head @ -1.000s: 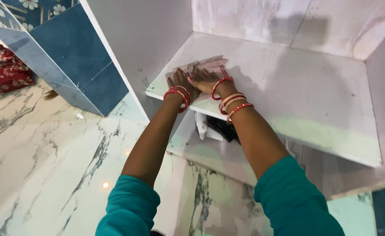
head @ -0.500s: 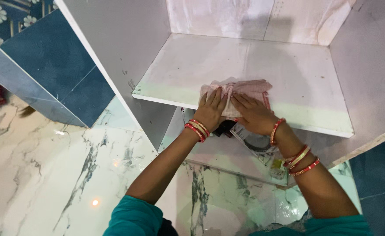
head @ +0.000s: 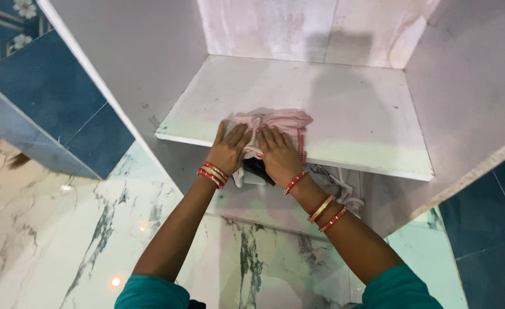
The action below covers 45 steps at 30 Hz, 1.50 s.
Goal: The person wipes the top and interior shelves of a white bookcase using a pink cloth. They remove a stack of books from the top shelf to clean underneath, then wipe the sides and bottom shelf before walking away with the cloth.
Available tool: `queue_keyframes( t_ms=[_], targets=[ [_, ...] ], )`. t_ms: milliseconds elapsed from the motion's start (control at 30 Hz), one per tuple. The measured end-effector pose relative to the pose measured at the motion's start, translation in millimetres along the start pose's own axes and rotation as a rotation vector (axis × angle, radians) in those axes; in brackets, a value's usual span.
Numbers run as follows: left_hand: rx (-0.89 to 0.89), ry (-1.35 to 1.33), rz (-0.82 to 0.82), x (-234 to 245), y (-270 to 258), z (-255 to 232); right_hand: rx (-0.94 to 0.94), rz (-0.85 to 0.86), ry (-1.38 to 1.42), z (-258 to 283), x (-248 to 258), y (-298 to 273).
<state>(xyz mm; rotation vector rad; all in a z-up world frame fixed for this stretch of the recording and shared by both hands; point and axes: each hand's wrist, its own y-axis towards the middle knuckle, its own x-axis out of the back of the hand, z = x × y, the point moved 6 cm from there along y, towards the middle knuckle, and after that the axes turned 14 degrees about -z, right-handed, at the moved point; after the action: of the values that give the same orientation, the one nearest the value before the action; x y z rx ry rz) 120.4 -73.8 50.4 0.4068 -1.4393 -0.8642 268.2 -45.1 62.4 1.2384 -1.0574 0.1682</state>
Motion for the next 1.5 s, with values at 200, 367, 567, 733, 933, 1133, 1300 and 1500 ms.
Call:
queue_keyframes(
  t_ms=[200, 367, 567, 733, 933, 1133, 1300, 1500],
  targets=[
    [-0.080, -0.014, -0.156, -15.4, 5.0, -45.3, -0.135, 0.203, -0.066, -28.1, 41.6, -21.8],
    [-0.071, -0.149, -0.128, -40.3, 35.5, -123.9, -0.210, 0.527, -0.070, -99.6, 65.0, -61.4],
    [-0.130, -0.107, -0.103, -38.2, 47.7, -131.1, -0.240, 0.640, -0.233, -96.0, 49.4, -65.4],
    [-0.094, -0.102, -0.021, -29.7, 30.8, -74.5, -0.180, 0.329, -0.198, -48.3, 27.5, -34.5],
    [0.067, 0.258, 0.250, -34.9, -3.7, -2.6, -0.101, 0.201, -0.118, 10.3, -8.7, 15.0],
    [0.346, 0.297, 0.285, -15.4, -38.2, 97.6, 0.074, 0.312, 0.087, 64.4, -81.7, 84.6],
    [0.401, 0.196, 0.256, -13.3, -47.2, 158.3, -0.008, 0.568, 0.325, 59.8, -171.4, 152.3],
    [0.460, 0.193, 0.395, -66.6, -0.9, 194.2, -0.027, 0.656, 0.165, 20.1, -184.8, 181.3]
  ],
)
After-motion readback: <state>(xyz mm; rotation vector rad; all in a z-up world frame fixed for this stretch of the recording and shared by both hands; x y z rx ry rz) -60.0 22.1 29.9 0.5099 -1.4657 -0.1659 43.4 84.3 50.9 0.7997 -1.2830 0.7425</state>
